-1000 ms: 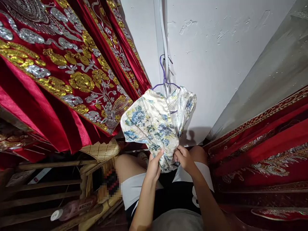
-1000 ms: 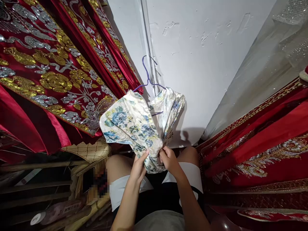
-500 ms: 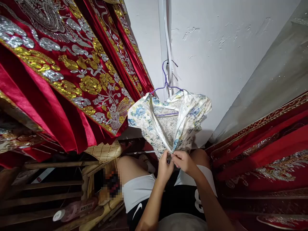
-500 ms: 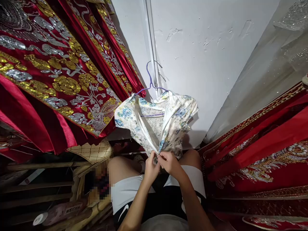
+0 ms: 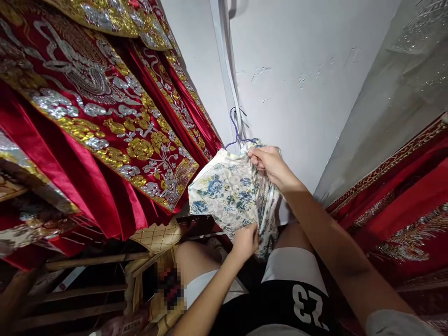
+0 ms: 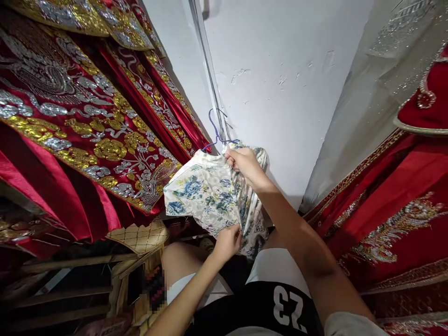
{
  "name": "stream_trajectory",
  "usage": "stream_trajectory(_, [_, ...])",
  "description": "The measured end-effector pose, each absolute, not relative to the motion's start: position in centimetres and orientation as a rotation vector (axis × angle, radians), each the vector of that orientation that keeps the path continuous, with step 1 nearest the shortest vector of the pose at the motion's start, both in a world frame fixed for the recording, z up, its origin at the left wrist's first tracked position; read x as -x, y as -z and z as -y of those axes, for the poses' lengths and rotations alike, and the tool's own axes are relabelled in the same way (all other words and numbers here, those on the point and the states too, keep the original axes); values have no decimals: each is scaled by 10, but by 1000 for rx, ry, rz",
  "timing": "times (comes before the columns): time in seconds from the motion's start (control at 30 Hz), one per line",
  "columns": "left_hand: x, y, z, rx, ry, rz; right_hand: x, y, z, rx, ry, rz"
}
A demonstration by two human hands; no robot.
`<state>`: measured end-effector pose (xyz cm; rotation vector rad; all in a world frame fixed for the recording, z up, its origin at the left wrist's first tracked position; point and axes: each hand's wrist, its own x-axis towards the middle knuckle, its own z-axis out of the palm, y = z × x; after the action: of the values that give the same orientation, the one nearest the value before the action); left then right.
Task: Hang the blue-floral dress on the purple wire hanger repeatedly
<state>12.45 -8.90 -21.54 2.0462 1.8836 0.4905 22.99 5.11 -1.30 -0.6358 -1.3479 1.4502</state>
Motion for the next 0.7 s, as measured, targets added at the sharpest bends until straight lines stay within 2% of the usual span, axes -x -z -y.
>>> stream_trajectory(0.13, [-95,170,70,-2086,-608,-1836,-222,21,-36,632,-1414,1439])
stream_trajectory(0.3, [-70,81,44,-2115,-1671,-1580,-223,32,-25,638,-1372,1520])
stream_trajectory(0.5, [-73,21,21,-2509,-1823,-1552,-217,41,-35,670,-1128,1671])
stream_trajectory(0.6, [-56,14,25,-2129,-2311,-1637,-220,78,-38,838,-1069,1731])
stream_trajectory(0.7, [-17,26,33,-1324,-2688,-1432,-230,119,-28,909,-1145,1737])
